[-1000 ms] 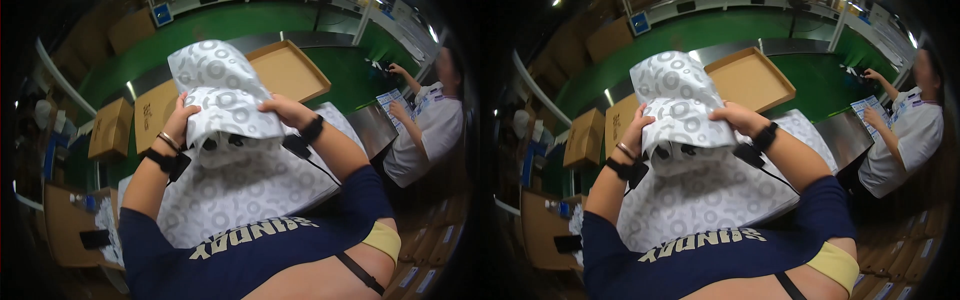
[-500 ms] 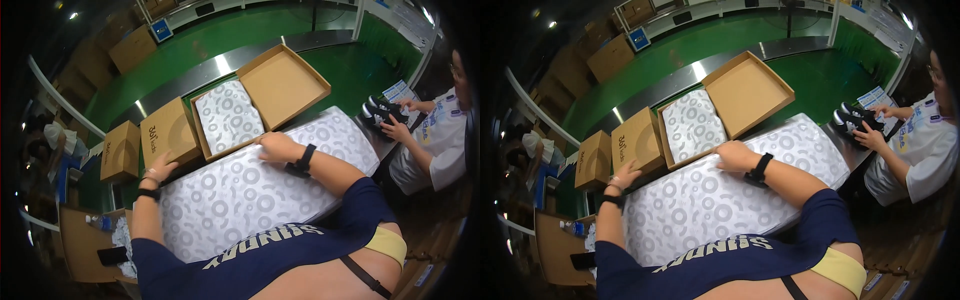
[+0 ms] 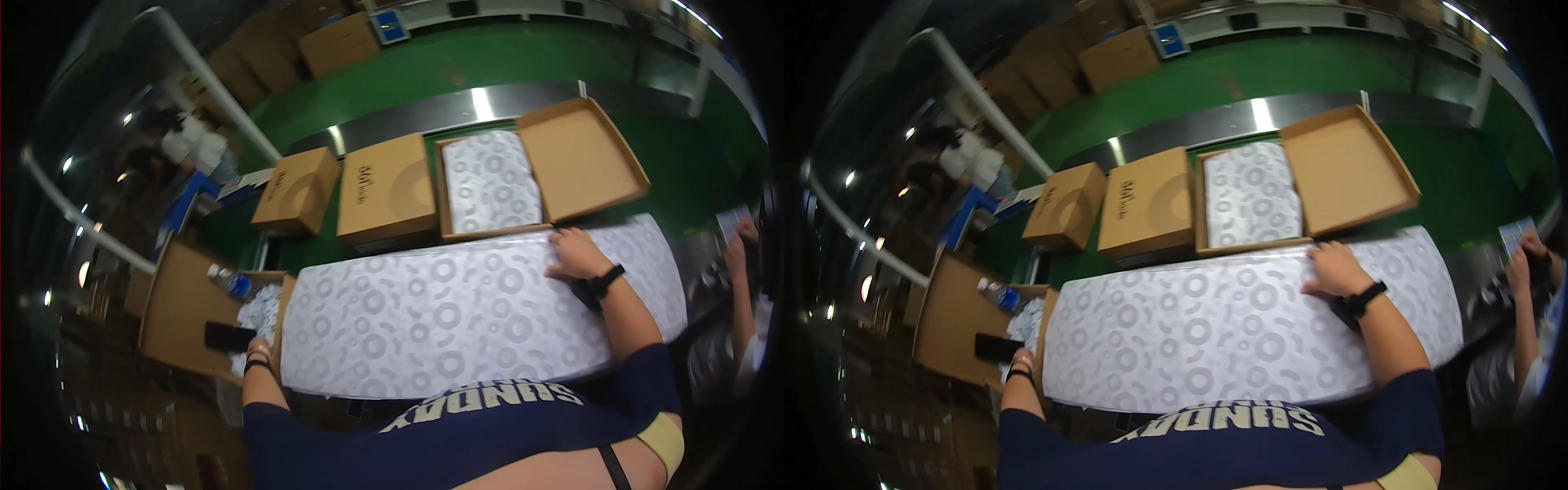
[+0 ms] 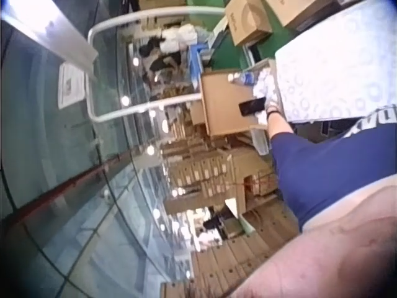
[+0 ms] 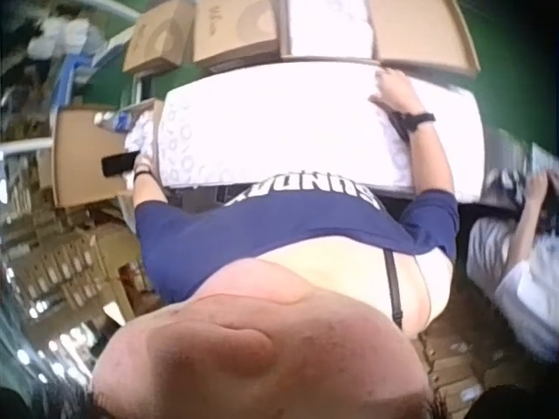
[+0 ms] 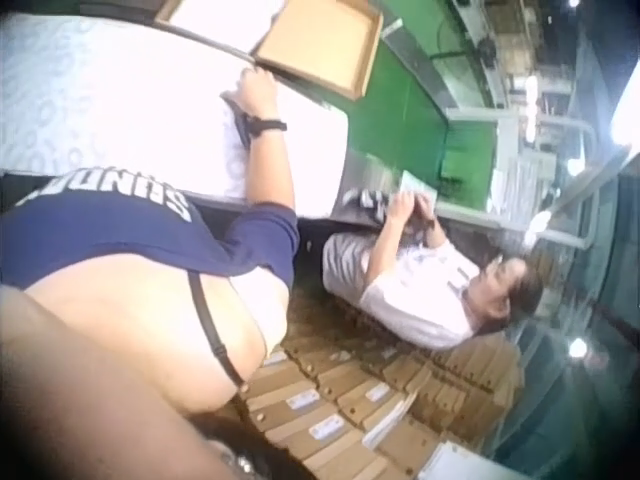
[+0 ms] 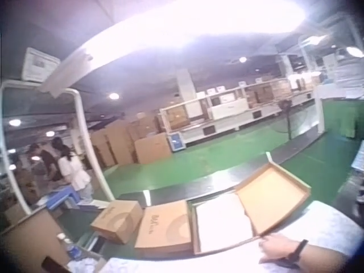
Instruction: Inspecting manufactured shoes for quality and packing them into boxes with tissue paper.
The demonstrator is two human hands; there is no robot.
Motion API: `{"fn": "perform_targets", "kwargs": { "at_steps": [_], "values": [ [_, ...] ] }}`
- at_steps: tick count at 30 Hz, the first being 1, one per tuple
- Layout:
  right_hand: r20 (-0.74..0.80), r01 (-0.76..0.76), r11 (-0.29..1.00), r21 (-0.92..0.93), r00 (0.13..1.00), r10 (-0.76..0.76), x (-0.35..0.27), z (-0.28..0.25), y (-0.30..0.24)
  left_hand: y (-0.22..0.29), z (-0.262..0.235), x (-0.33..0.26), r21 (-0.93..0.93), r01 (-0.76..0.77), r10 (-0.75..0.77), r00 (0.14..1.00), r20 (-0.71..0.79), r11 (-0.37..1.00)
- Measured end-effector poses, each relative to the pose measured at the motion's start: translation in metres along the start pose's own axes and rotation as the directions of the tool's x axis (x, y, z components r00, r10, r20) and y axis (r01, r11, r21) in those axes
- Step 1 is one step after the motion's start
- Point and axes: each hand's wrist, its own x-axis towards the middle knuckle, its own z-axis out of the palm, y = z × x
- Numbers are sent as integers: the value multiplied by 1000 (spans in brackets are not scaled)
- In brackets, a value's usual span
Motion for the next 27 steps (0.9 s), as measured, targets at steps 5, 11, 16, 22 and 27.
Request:
{"fn": "perform_targets", "kwargs": {
  "at_steps": [5, 11, 16, 22, 27],
  "values": [
    [38, -45, 997, 62, 998, 43, -5, -10, -13, -31, -8, -3, -239, 257, -294, 946, -139, 936],
    [39, -91, 979, 183, 996, 85, -2, -5, -7, -45, -10, -6, -259, 386, -415, 908, -64, 885],
    [10, -89, 975, 206, 996, 89, -4, -5, -9, -52, -36, -2, -242, 368, -383, 923, -19, 898],
    [-7, -109, 966, 236, 993, 114, -5, -11, -13, -44, -52, -10, -365, 358, -408, 911, -66, 859],
    [7, -146, 956, 256, 989, 149, -8, -10, -10, -49, -27, 7, -433, 411, -496, 863, -101, 802]
  ]
}}
